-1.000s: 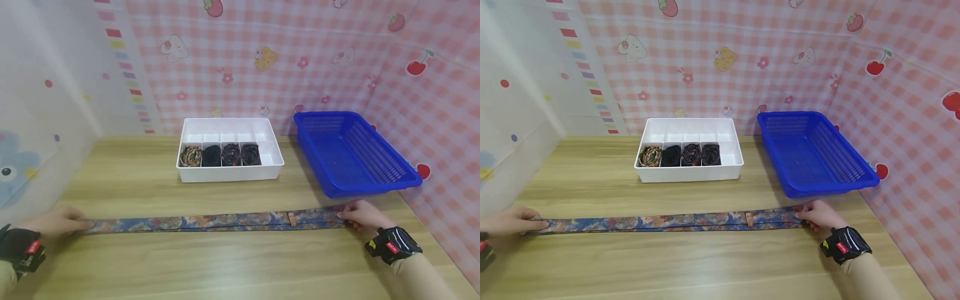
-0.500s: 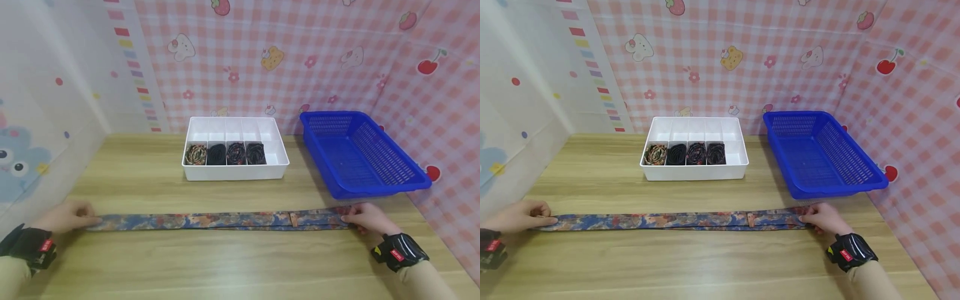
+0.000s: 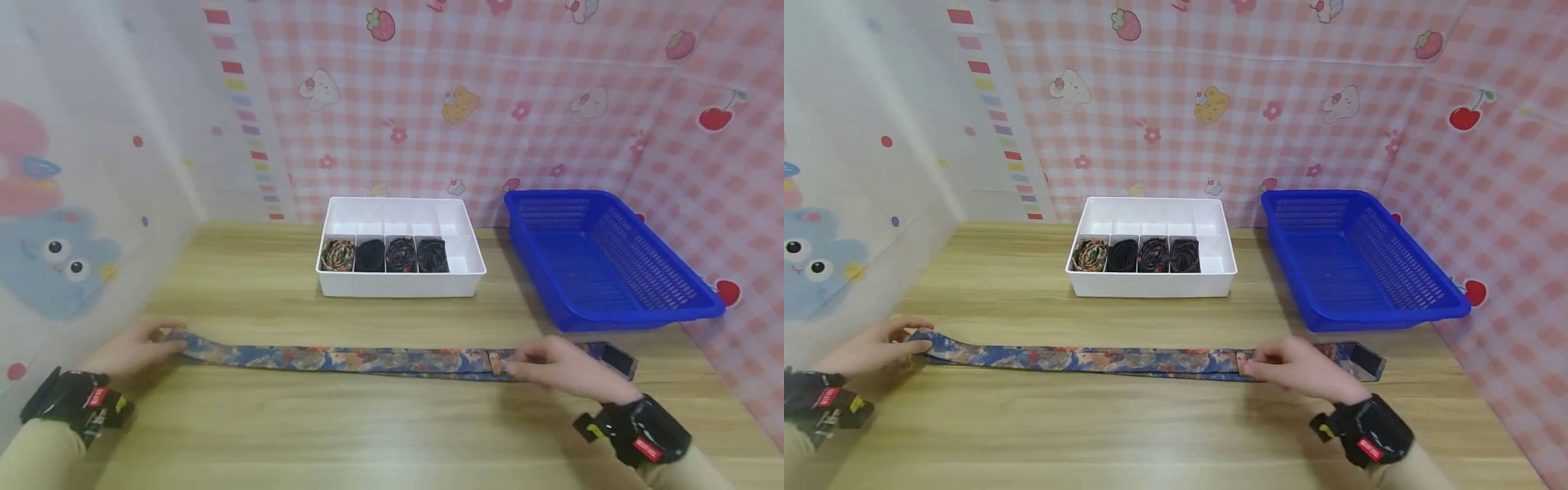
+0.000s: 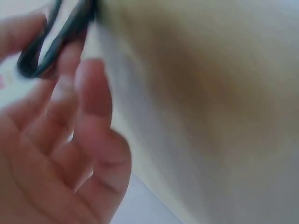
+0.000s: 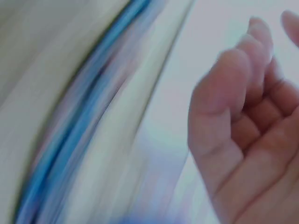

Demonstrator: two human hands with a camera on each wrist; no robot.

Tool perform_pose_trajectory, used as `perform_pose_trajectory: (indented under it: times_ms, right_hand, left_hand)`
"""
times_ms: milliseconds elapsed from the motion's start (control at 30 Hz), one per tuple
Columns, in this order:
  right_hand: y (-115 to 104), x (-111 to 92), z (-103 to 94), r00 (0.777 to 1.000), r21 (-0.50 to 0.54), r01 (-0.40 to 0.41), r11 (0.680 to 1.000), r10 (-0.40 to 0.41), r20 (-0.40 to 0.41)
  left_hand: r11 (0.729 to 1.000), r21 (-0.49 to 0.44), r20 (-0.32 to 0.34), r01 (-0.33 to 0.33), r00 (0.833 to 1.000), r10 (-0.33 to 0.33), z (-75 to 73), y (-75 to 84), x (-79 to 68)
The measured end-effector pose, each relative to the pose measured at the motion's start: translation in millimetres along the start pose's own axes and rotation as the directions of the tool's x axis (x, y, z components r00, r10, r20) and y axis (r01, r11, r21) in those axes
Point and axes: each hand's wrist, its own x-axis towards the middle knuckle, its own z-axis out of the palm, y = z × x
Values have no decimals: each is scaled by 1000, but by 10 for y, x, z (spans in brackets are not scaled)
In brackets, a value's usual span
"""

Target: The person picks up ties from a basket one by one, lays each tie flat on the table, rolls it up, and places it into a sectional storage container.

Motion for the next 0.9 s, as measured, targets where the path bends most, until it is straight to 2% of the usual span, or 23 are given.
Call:
perform_pose_trajectory:
  times_ms: [67, 133, 200, 233, 300, 400, 433, 500, 567, 633, 700, 767, 833, 900]
  right_hand:
    - [-313, 377, 180, 986, 55, 137, 989, -141, 89]
    - [-611, 775, 385, 963, 93, 213, 973, -225, 149]
    - [-882, 1154, 606, 947, 151, 231, 961, -258, 191]
    - [-1001, 1328, 722, 944, 203, 210, 957, -252, 213]
    - [-1197, 1646, 967, 945, 235, 207, 950, -256, 203]
    - [-1421, 2006, 1350, 954, 260, 202, 944, -250, 167]
    - [-1447, 2090, 1455, 957, 237, 209, 949, -248, 148]
    - [-1488, 2215, 1635, 950, 165, 264, 950, -286, 123]
    - [-1517, 2281, 1767, 935, 90, 319, 944, -328, 133]
    - [-1531, 2322, 1856, 912, -8, 387, 922, -382, 153]
    - [-1550, 2347, 1900, 891, -90, 438, 895, -419, 173]
    - [-1564, 2369, 1915, 883, -150, 458, 876, -428, 193]
    - [-1586, 2403, 1910, 872, -166, 476, 864, -440, 213]
    - [-1600, 2445, 1906, 878, -163, 462, 872, -423, 226]
  left_hand:
    - [1000, 7, -82, -24, 996, 25, 8, 124, 26]
    - [999, 34, -154, -37, 987, 42, 32, 321, 62]
    - [996, 72, -207, -52, 976, 65, 103, 546, 113]
    - [994, 96, -229, -58, 970, 79, 158, 652, 136]
    - [989, 136, -255, -61, 962, 95, 294, 854, 166]
    - [980, 192, -245, -54, 964, 102, 511, 1032, 163]
    - [977, 204, -230, -61, 967, 109, 588, 1066, 190]
    - [976, 202, -187, -76, 976, 115, 706, 1104, 219]
    - [978, 186, -144, -97, 982, 125, 776, 1099, 236]
    - [974, 178, -104, -139, 982, 159, 796, 1072, 245]
    - [961, 195, -68, -197, 975, 213, 769, 1035, 249]
    - [944, 234, -52, -234, 966, 252, 702, 977, 242]
    - [931, 282, -46, -233, 966, 256, 598, 909, 225]
    - [919, 334, -45, -210, 970, 238, 481, 825, 216]
